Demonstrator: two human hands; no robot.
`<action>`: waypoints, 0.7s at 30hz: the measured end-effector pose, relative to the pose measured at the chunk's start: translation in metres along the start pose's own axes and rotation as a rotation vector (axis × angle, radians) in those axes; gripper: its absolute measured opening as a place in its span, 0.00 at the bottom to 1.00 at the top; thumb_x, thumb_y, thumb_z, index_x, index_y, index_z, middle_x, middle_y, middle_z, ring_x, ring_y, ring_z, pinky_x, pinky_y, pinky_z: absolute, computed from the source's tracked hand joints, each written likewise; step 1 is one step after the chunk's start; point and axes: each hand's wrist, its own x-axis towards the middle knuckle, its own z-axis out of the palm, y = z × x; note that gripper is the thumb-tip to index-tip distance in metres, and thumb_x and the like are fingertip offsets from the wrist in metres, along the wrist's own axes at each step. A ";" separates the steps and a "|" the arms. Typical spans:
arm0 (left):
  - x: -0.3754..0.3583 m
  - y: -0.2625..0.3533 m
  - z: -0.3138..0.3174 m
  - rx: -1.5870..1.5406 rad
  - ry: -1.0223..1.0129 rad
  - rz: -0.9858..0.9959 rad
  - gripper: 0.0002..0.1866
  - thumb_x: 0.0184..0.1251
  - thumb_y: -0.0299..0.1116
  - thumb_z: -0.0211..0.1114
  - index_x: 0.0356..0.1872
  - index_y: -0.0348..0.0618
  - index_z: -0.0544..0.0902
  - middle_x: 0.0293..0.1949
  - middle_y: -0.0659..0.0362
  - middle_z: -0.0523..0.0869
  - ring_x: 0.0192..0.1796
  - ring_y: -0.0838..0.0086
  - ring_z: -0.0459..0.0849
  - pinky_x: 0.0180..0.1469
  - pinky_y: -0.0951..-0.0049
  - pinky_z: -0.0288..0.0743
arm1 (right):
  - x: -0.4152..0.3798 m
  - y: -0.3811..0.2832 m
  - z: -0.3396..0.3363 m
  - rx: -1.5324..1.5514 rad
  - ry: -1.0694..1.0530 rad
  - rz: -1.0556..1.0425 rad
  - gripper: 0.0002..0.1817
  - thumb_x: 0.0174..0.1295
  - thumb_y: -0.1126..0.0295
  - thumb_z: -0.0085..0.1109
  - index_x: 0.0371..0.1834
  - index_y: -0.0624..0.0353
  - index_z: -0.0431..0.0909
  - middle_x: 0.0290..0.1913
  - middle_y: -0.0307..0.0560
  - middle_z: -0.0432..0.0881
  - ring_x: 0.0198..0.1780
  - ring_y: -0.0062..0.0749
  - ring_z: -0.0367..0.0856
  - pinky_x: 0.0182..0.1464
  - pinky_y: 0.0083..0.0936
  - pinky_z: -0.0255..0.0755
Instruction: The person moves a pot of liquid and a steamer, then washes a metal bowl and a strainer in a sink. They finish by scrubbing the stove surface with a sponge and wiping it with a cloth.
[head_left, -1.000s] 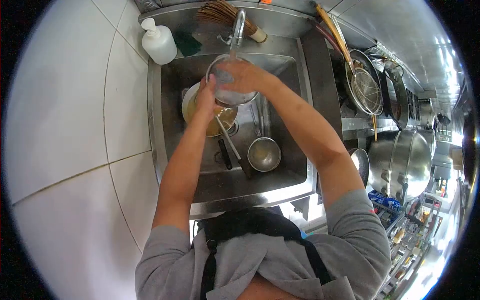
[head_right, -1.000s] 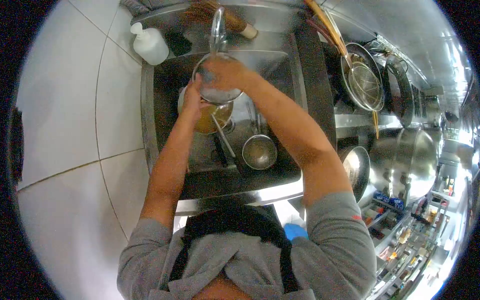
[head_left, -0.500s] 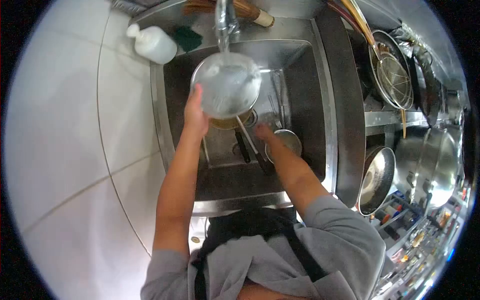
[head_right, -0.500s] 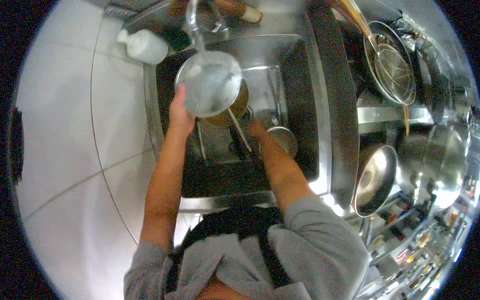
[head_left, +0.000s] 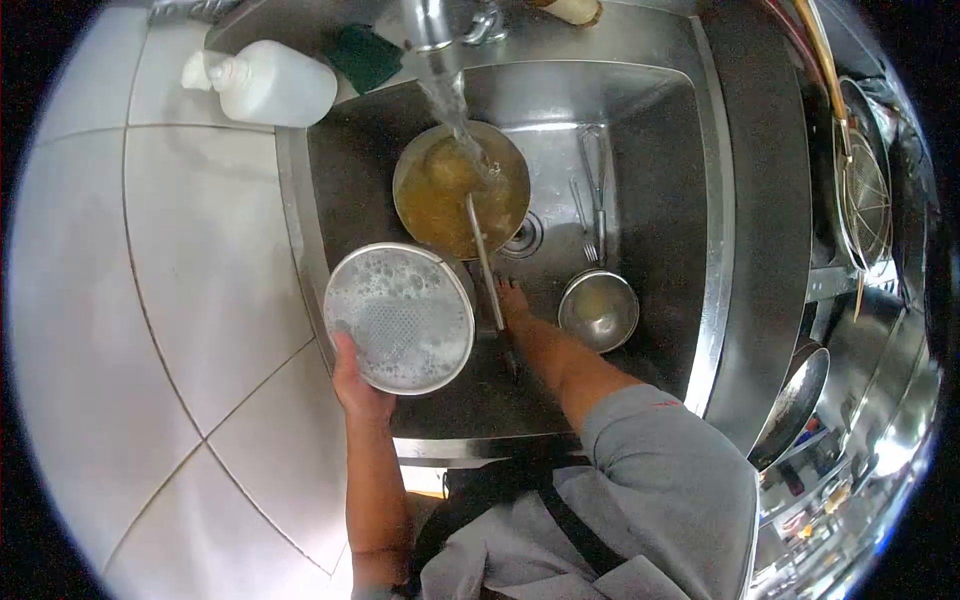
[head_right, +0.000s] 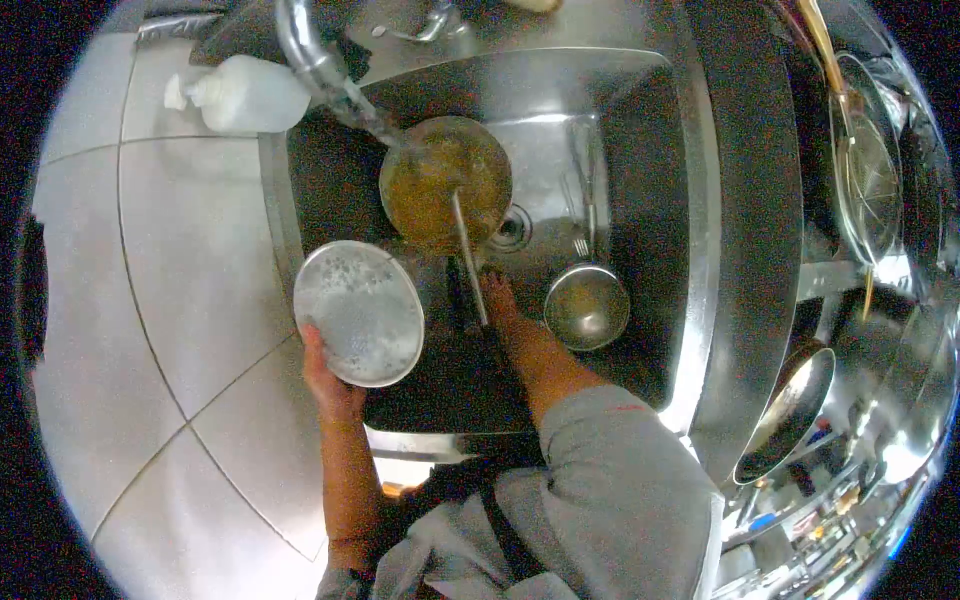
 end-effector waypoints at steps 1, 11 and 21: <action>-0.002 -0.001 -0.003 -0.013 0.042 -0.007 0.36 0.75 0.55 0.52 0.72 0.37 0.62 0.68 0.47 0.71 0.68 0.52 0.71 0.70 0.50 0.63 | 0.006 0.001 0.014 -0.009 -0.002 -0.002 0.29 0.70 0.65 0.48 0.74 0.59 0.61 0.75 0.56 0.59 0.73 0.52 0.60 0.72 0.51 0.56; -0.015 -0.013 -0.025 0.012 0.078 -0.045 0.34 0.76 0.53 0.51 0.71 0.36 0.63 0.68 0.47 0.71 0.68 0.54 0.71 0.70 0.52 0.64 | -0.008 0.016 0.004 -0.160 0.142 0.007 0.28 0.65 0.65 0.55 0.67 0.63 0.66 0.71 0.56 0.65 0.70 0.48 0.65 0.66 0.49 0.63; -0.014 -0.015 -0.020 -0.002 -0.002 -0.090 0.34 0.76 0.52 0.52 0.70 0.34 0.64 0.67 0.47 0.72 0.67 0.54 0.73 0.69 0.53 0.67 | -0.028 0.043 -0.099 -0.022 0.425 -0.054 0.12 0.57 0.72 0.55 0.44 0.60 0.80 0.42 0.56 0.85 0.43 0.53 0.85 0.58 0.47 0.74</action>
